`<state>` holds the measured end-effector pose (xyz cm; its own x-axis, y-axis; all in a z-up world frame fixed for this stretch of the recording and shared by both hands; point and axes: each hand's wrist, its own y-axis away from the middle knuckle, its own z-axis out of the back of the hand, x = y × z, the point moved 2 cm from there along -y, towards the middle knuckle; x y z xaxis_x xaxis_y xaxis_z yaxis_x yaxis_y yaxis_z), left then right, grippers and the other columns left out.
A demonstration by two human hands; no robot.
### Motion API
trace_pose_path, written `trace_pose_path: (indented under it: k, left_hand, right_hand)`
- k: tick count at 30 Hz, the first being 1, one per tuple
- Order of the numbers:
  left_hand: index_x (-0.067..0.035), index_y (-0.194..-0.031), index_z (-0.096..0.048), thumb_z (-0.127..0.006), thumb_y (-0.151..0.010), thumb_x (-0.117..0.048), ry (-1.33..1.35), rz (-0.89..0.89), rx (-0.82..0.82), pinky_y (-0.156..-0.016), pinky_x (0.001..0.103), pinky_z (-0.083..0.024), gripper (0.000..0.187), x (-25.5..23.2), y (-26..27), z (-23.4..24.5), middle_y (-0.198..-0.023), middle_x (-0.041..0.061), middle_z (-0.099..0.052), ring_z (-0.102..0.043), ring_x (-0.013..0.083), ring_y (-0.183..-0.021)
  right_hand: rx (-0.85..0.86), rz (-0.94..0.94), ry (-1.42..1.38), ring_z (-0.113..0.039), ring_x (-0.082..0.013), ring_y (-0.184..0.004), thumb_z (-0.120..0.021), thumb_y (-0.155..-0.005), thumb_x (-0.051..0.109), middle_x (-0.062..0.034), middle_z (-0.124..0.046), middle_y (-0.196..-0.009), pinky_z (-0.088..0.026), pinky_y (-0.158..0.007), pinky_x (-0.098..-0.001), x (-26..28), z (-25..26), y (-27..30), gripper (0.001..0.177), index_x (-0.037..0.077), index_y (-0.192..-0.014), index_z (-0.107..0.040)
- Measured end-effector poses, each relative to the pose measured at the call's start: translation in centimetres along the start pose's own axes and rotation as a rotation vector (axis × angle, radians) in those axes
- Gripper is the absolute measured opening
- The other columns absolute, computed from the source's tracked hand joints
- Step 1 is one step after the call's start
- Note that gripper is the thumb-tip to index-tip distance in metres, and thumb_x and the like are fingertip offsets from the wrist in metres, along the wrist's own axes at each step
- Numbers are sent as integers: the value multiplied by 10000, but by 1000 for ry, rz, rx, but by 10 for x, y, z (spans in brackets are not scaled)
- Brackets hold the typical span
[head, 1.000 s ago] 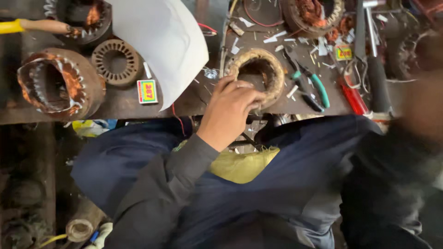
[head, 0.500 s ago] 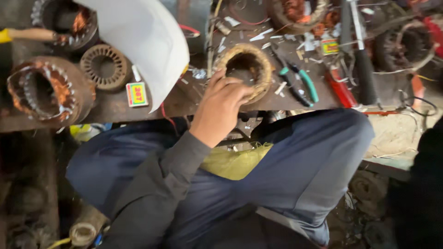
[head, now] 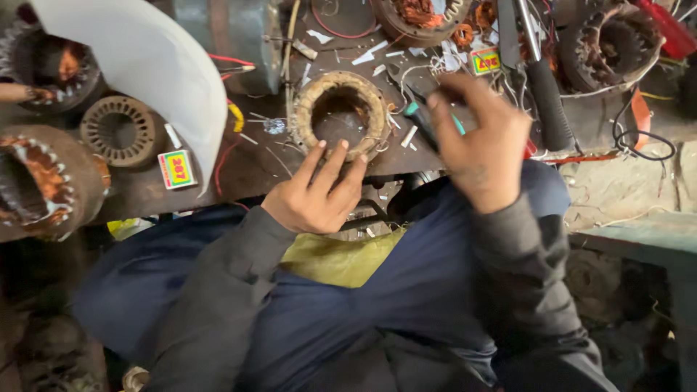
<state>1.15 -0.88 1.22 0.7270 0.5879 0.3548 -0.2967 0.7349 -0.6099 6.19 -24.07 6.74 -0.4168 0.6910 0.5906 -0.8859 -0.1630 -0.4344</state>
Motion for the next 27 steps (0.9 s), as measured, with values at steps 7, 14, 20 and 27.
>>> trace_pose_path:
  k: [7, 14, 20, 27]
  left_hand:
    - [36, -1007, -741, -712, -935, -39, 137, 329, 40, -1085, 502, -527, 108, -1, 5, 10, -1156, 154, -676, -688, 326, -1201]
    - [5, -1147, -708, -761, -929, -29, 338, 569, 29, -1140, 493, -462, 227, -8, -1, 14, -1230, 116, -675, -662, 287, -1226]
    - [0, -1176, -684, -758, -920, -42, 425, 650, 27, -1150, 523, -442, 270, 0, -4, 14, -1255, 108, -666, -626, 290, -1267]
    - [24, -1200, -676, -733, -902, 11, 539, 727, 47, -1139, 483, -483, 304, 3, -1, 17, -1282, 133, -645, -586, 332, -1318]
  right_hand:
    - [65, 4, -123, -730, -271, -921, -754, -979, 66, -124, -745, -1042, -565, -813, -342, -5, -38, 37, 149, 39, -1119, -712]
    - [115, 550, 142, -677, -240, -920, -763, -805, 83, -83, -677, -1068, -517, -793, -378, 16, -40, 43, 339, 13, -1136, -751]
    - [-4, 742, 432, -667, -200, -920, -691, -726, 161, -51, -681, -1058, -473, -790, -397, 22, -45, 54, 451, 32, -1151, -771]
    - [-58, 705, 490, -675, -195, -906, -786, -909, 108, -61, -684, -1032, -461, -828, -402, 25, -60, 61, 227, 14, -1112, -750]
